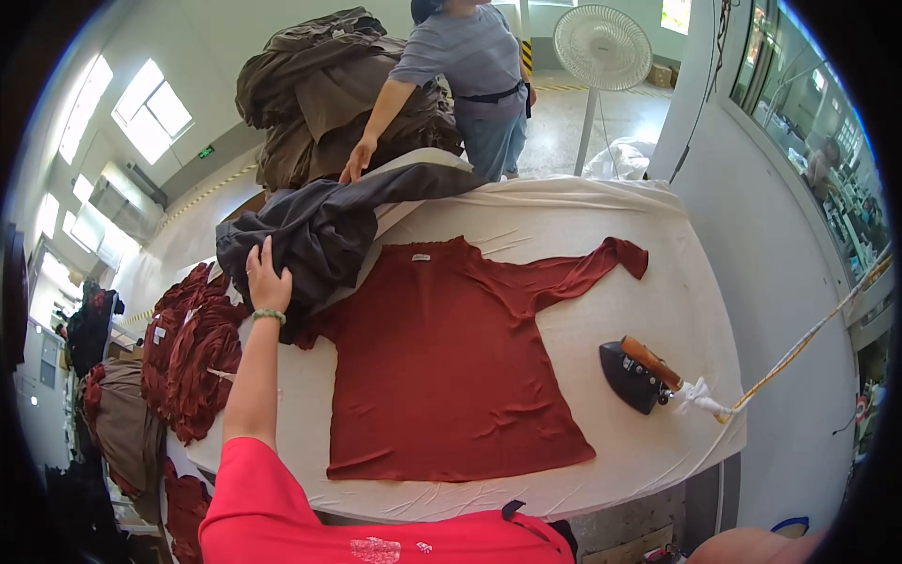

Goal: Ironing a maroon shirt on a professional work table.

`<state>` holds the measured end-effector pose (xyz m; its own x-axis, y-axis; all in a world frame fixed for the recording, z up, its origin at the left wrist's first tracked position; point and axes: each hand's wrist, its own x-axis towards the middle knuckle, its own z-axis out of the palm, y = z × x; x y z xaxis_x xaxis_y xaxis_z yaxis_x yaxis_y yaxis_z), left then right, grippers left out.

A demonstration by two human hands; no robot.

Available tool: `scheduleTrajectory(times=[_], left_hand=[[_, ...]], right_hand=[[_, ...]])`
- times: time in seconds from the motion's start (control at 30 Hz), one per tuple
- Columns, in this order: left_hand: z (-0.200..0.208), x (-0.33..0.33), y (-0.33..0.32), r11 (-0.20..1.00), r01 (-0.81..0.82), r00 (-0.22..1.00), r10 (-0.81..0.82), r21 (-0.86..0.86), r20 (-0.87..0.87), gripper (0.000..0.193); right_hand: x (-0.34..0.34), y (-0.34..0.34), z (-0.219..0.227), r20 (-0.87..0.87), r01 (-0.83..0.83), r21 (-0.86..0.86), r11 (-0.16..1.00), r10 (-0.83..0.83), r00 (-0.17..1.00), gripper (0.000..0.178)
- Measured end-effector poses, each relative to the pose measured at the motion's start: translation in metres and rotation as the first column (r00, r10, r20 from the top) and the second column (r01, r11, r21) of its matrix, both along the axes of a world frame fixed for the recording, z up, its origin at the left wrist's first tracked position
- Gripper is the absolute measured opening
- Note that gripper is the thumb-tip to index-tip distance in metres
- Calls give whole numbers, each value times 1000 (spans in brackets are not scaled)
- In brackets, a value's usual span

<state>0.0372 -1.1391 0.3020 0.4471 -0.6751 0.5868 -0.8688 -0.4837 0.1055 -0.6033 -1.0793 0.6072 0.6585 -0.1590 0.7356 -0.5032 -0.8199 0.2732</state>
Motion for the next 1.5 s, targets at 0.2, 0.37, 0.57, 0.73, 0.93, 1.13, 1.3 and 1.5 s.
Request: scheduleTrajectory(times=[0.2,0.37,0.57,0.73,0.93,1.13,1.3,1.5], left_hand=[[-29,-114,27,945,287,956,-294,-153,-20,60],[-82,-283,78,775,613,681,-616,-151,-396,38],[-140,-397,132,521,821,282,-726,-234,-628,38],[-135,-398,126,304,932,164,-838,-195,-520,38],[-72,-384,85,322,902,230,-923,-289,-310,13],[-97,-400,81,272,936,135,-862,-221,-488,18],[-117,-410,109,361,908,152,-757,-212,-635,27],[-103,-424,84,327,922,133,-772,-208,-622,18]], right_hand=[[8,7,-3,32,5,-20,1000,-4,999,26],[3,11,-3,33,-5,-32,999,6,999,26],[-21,9,-5,37,15,-46,999,-13,999,26],[-45,-6,-22,49,31,-22,999,-30,998,27],[-28,-4,-23,134,-31,-108,994,46,990,28],[-57,9,33,121,167,-235,958,-141,983,29],[-90,21,57,32,205,-284,937,-204,978,30],[-91,27,60,57,314,-370,874,-316,947,32]])
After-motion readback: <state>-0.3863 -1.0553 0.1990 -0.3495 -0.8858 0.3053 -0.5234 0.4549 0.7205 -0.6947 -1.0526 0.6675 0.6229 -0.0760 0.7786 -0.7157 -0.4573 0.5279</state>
